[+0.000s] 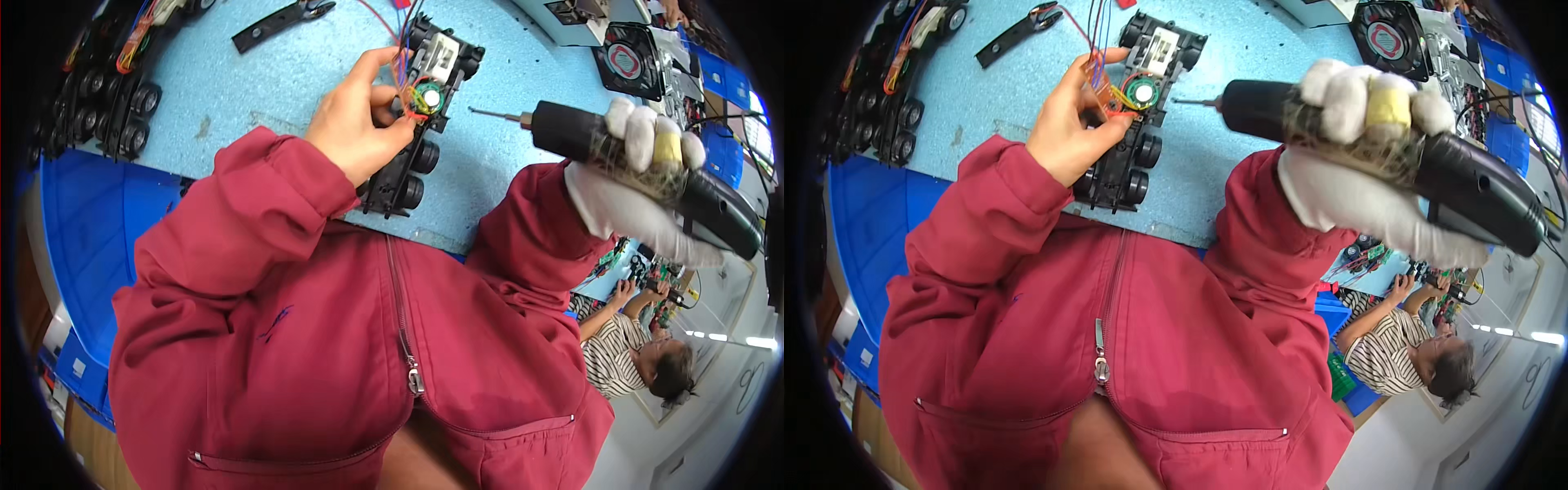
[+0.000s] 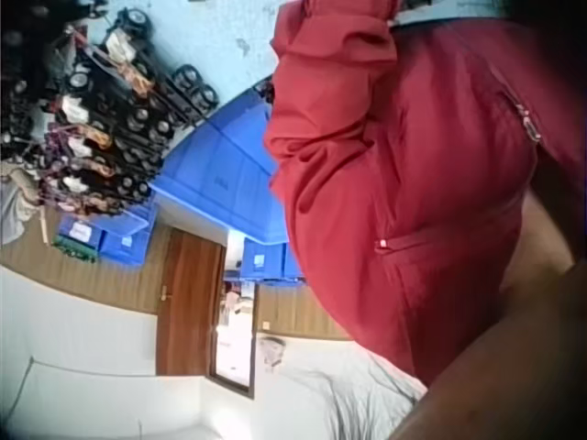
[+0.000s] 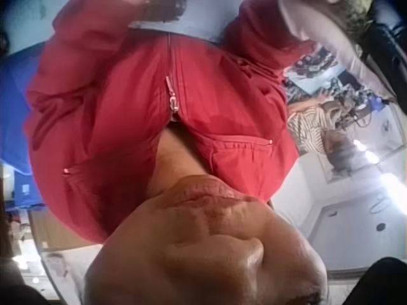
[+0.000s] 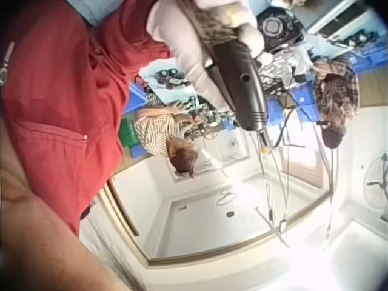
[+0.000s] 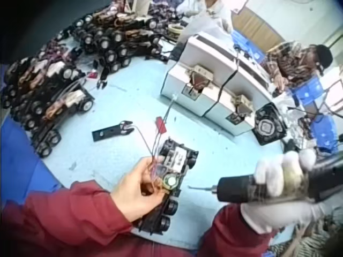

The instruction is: Assembling toy cars by installing electronic components and fastening them with an electric screwdriver at a factory workbench.

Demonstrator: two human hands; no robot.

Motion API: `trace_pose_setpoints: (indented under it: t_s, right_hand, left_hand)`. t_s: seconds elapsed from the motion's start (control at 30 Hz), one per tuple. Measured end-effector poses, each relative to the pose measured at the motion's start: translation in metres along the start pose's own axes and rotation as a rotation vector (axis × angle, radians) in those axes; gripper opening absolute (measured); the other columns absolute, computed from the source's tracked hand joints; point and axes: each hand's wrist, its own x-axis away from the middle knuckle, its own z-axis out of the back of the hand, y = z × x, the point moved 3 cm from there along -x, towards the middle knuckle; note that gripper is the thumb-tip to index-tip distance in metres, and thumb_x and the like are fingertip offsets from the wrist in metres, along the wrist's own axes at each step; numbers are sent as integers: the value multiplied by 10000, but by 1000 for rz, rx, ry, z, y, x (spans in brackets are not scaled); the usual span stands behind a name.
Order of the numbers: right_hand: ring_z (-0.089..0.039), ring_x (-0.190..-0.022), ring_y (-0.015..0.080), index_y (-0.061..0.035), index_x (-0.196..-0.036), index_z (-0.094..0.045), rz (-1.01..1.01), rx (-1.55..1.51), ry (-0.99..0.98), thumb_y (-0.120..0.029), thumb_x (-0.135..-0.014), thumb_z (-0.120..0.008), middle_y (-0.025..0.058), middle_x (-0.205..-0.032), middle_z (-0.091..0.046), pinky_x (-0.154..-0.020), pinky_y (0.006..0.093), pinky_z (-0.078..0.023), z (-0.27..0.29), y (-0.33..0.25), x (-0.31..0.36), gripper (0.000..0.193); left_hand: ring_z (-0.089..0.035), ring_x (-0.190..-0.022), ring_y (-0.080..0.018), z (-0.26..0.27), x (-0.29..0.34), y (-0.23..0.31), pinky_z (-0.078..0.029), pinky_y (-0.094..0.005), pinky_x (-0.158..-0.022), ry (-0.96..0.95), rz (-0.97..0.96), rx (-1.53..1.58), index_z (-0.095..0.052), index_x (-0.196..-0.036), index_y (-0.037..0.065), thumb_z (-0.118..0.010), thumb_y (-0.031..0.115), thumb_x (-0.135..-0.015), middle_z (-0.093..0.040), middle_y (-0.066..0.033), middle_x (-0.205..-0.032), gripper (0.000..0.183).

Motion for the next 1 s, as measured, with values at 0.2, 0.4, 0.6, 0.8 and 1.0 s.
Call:
trace_pose_setpoints:
  t_s: [0.2, 0.4, 0.6, 0.8, 1.0]
  right_hand:
    - [-411, -419, 123, -148, -707, -531, -42, 169, 43, -927, -485, -480, -41, -488, -386, -448, 269, -290, -19, 34, 9, 811]
    - [-338, -406, 128, -162, -660, -476, -160, 178, 206, -940, -430, -496, -41, -472, -329, -437, 273, -246, -13, 52, 10, 812]
    - [-350, -405, 147, -107, -690, -512, -139, 201, 151, -943, -447, -476, -17, -481, -353, -435, 286, -262, -22, 52, 9, 872]
    - [-411, -420, 202, 2, -863, -600, -18, 196, -23, -932, -467, -483, 66, -529, -438, -432, 316, -325, -36, 51, 13, 1022]
    - [-412, -422, 196, -2, -852, -602, 42, 200, 209, -931, -460, -493, 84, -567, -490, -435, 311, -332, -38, 50, 18, 1015]
  left_hand:
    - [-569, -746, -94, 0, 1, -1, -447, -248, -719, 25, -26, -5, -384, -1304, 93, -584, -42, -757, -637, -59, -859, 598]
    - [-544, -714, -85, -2, 0, 3, -445, -249, -714, 0, 4, 33, -384, -1303, 91, -581, -40, -751, -648, -62, -857, 601]
    - [-520, -706, -79, -1, 0, 2, -443, -248, -716, 1, 7, 16, -386, -1304, 87, -580, -41, -740, -646, -56, -849, 610]
    - [-514, -689, -74, -1, 0, 1, -444, -246, -713, 25, -11, -24, -395, -1297, 87, -585, -36, -736, -650, -54, -839, 604]
    - [-512, -677, -76, -1, 0, 1, -445, -249, -709, 25, -7, -19, -401, -1286, 91, -591, -31, -739, -655, -46, -827, 591]
